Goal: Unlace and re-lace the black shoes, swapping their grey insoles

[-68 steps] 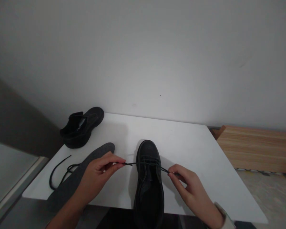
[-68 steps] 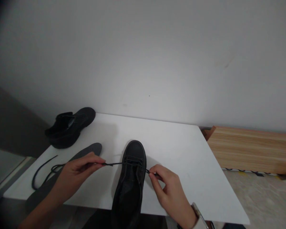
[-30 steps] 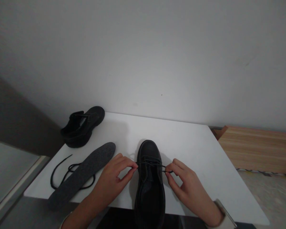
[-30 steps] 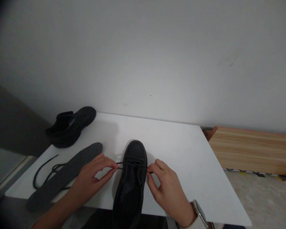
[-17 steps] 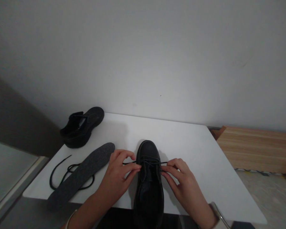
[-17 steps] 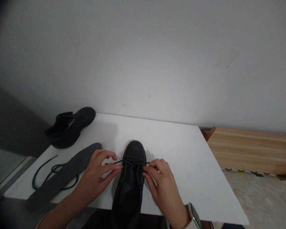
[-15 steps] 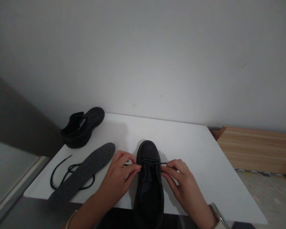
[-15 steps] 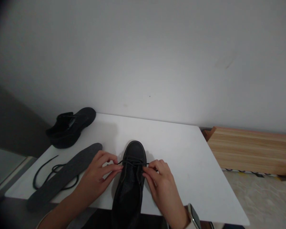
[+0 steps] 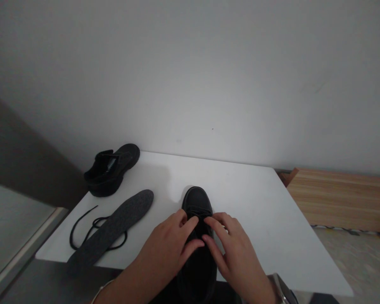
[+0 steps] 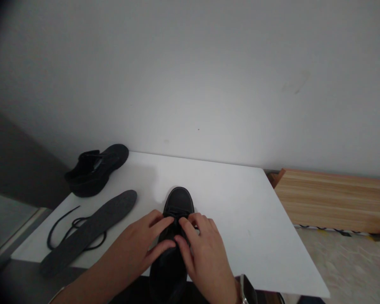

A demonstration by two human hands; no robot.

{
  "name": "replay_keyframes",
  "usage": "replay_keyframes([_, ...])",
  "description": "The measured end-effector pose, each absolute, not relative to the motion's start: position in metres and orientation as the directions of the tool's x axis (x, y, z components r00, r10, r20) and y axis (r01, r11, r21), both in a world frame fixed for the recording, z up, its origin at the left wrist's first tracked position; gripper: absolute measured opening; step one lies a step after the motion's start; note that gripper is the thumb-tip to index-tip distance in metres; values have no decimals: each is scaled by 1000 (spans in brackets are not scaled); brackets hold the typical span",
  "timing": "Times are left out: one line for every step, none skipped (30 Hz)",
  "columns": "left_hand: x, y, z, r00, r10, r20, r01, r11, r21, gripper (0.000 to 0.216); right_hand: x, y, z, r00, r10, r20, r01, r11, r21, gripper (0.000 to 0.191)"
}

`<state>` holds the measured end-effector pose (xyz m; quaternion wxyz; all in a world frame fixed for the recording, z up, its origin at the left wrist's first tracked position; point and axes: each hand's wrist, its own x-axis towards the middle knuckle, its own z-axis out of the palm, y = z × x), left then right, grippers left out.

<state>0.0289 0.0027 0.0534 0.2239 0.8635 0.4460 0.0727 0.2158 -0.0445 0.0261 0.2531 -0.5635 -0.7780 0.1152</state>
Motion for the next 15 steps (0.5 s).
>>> replay_keyframes([35,2,59,572,807,-146,782,-483,394,28,212,-44,29,-247,938,244,843,332,-424,29])
replay_keyframes([41,1,64,550,811,-202,816,-470,336,26,209,-43,32,-247,944,220,867,317,-385,29])
replay_keyframes([46,1,69,530,813,-239,839,-464,285,28,205,-42,34,-242,950,195,890,298,-346,29])
replay_keyframes([52,1,72,519,813,-263,851,-464,244,30,201,-40,36,-235,957,172,911,278,-304,30])
replay_keyframes([56,1,75,514,812,-277,857,-468,216,31,197,-38,37,-226,961,156,930,261,-258,30])
replay_keyframes([60,1,77,509,812,-287,860,-471,194,33,193,-37,39,-218,965,147,946,246,-210,29])
replay_keyframes([62,2,78,506,811,-293,863,-473,179,34,190,-35,40,-212,967,142,958,235,-166,28])
replay_keyframes([64,2,78,502,813,-296,865,-474,166,35,188,-33,42,-210,968,140,965,228,-128,26])
replay_keyframes([65,3,78,500,816,-291,866,-476,154,36,186,-31,43,-208,968,140,970,223,-102,24])
replay_keyframes([64,3,77,500,819,-280,866,-480,143,36,185,-30,45,-207,968,142,971,220,-90,22])
replay_keyframes([64,2,76,506,822,-259,862,-489,133,34,185,-29,46,-208,967,147,970,223,-93,20])
replay_keyframes([62,2,74,517,825,-229,856,-502,124,32,185,-28,48,-210,964,161,967,229,-113,20])
replay_keyframes([60,2,72,528,829,-184,849,-515,116,29,186,-28,49,-208,961,182,960,236,-148,20])
replay_keyframes([58,2,71,539,832,-129,842,-529,109,26,188,-28,51,-205,957,203,948,246,-200,20])
replay_keyframes([55,2,70,549,833,-66,834,-541,109,23,190,-28,53,-199,954,223,929,256,-266,21])
